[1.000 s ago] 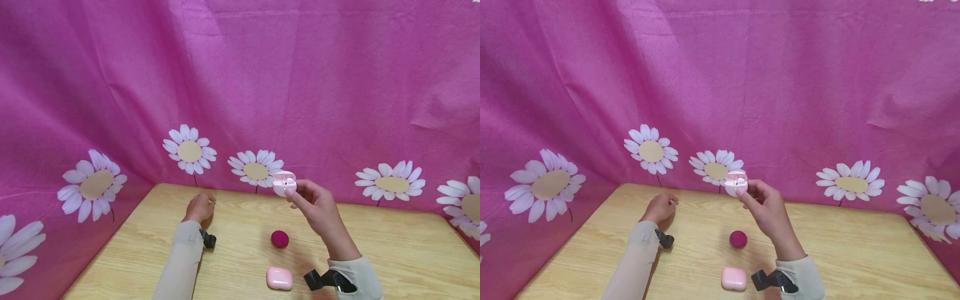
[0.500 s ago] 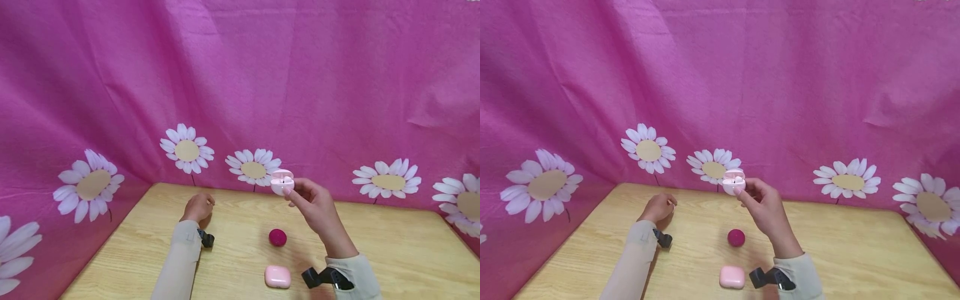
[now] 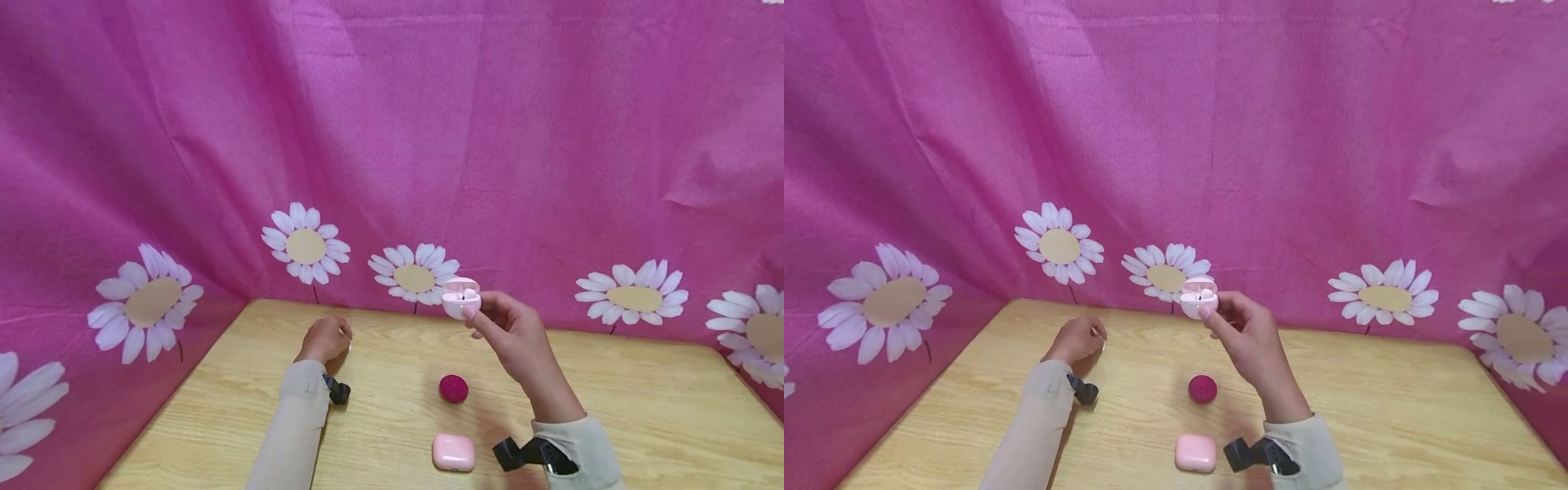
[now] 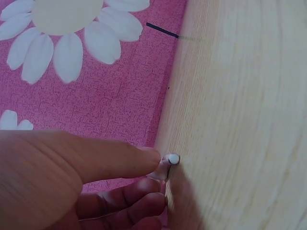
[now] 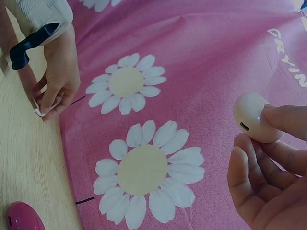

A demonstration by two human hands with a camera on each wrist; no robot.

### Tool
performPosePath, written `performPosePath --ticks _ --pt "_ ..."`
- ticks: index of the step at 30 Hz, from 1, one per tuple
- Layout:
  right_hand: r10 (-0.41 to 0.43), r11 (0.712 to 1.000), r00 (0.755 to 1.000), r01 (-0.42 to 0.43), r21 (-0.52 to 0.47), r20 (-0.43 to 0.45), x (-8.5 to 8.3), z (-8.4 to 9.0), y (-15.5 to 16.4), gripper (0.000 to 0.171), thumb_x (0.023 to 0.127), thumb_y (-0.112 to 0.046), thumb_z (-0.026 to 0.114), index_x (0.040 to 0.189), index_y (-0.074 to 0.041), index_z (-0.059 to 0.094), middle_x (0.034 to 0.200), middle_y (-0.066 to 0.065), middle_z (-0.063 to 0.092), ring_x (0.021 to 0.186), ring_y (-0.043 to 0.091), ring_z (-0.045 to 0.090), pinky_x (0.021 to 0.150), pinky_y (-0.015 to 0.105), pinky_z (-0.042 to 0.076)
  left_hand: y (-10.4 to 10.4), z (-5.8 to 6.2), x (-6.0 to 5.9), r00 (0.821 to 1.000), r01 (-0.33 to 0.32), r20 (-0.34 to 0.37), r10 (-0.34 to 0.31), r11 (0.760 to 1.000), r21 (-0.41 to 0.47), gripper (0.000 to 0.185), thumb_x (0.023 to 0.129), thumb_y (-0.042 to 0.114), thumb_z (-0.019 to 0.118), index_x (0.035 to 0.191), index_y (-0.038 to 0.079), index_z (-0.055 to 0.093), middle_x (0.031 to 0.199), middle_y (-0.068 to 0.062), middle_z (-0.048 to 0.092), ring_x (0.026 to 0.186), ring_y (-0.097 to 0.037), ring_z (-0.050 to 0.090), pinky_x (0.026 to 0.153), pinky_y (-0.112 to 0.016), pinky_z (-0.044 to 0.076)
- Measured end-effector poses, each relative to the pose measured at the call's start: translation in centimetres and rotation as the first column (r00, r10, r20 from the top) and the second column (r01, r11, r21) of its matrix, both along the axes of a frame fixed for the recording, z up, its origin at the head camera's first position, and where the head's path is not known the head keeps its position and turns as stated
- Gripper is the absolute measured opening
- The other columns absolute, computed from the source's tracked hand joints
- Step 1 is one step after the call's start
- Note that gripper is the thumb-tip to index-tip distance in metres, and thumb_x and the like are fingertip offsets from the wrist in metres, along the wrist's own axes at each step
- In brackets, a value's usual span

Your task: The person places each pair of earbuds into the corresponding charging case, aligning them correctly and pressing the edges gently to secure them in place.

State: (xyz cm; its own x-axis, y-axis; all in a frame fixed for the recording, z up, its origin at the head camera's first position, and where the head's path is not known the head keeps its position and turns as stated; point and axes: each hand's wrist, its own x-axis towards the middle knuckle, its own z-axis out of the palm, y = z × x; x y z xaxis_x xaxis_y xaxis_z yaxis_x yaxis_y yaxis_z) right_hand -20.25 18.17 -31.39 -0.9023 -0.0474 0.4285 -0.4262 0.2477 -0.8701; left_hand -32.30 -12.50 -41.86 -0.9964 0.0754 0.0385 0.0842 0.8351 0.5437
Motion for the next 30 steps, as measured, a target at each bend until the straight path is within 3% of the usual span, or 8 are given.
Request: performPosePath --ticks 6,15,26,30 --pt "0.002 1.000 1.000 -0.002 -0.007 -0.009 0.09 -0.11 -0.04 0.025 0.092 -0.014 0.067 0.111 0.002 0.064 0.092 0.014 0.065 0.080 0.024 0.065 0.067 0.028 0.056 -0.06 -0.12 0.10 0.999 0.029 -0.012 -0.030 0.999 -0.022 0.010 0.078 0.008 0.073 0.075 0.014 0.066 0.076 0.001 0.061 0.073 -0.019 0.054 0.068 -0.034 0.045" --pt "0.009 1.000 1.000 -0.009 -0.021 -0.023 0.06 -0.07 -0.09 0.023 0.092 -0.011 0.066 0.109 0.004 0.064 0.090 0.009 0.065 0.078 0.017 0.065 0.066 0.028 0.056 0.05 -0.09 0.09 0.998 0.061 -0.019 -0.061 0.998 -0.028 0.011 0.078 0.005 0.071 0.073 0.014 0.066 0.073 0.001 0.060 0.071 -0.018 0.053 0.068 -0.033 0.044" --pt "0.019 1.000 0.999 -0.020 -0.021 -0.028 0.02 -0.05 -0.19 0.022 0.091 -0.010 0.066 0.109 0.004 0.064 0.091 0.012 0.065 0.077 0.015 0.064 0.066 0.028 0.056 0.25 0.09 0.24 0.997 0.044 0.063 -0.044 0.999 -0.005 0.010 0.081 0.005 0.069 0.077 0.013 0.066 0.076 -0.002 0.057 0.074 -0.020 0.051 0.066 -0.032 0.041" --pt "0.012 1.000 1.000 -0.012 -0.010 -0.024 -0.02 -0.15 -0.13 0.023 0.092 -0.012 0.066 0.110 0.002 0.064 0.093 0.012 0.065 0.078 0.015 0.064 0.066 0.029 0.056 0.29 0.16 0.30 0.997 0.054 0.060 -0.053 0.998 -0.016 0.011 0.080 0.002 0.069 0.078 0.013 0.066 0.076 -0.002 0.056 0.075 -0.020 0.051 0.066 -0.031 0.039"
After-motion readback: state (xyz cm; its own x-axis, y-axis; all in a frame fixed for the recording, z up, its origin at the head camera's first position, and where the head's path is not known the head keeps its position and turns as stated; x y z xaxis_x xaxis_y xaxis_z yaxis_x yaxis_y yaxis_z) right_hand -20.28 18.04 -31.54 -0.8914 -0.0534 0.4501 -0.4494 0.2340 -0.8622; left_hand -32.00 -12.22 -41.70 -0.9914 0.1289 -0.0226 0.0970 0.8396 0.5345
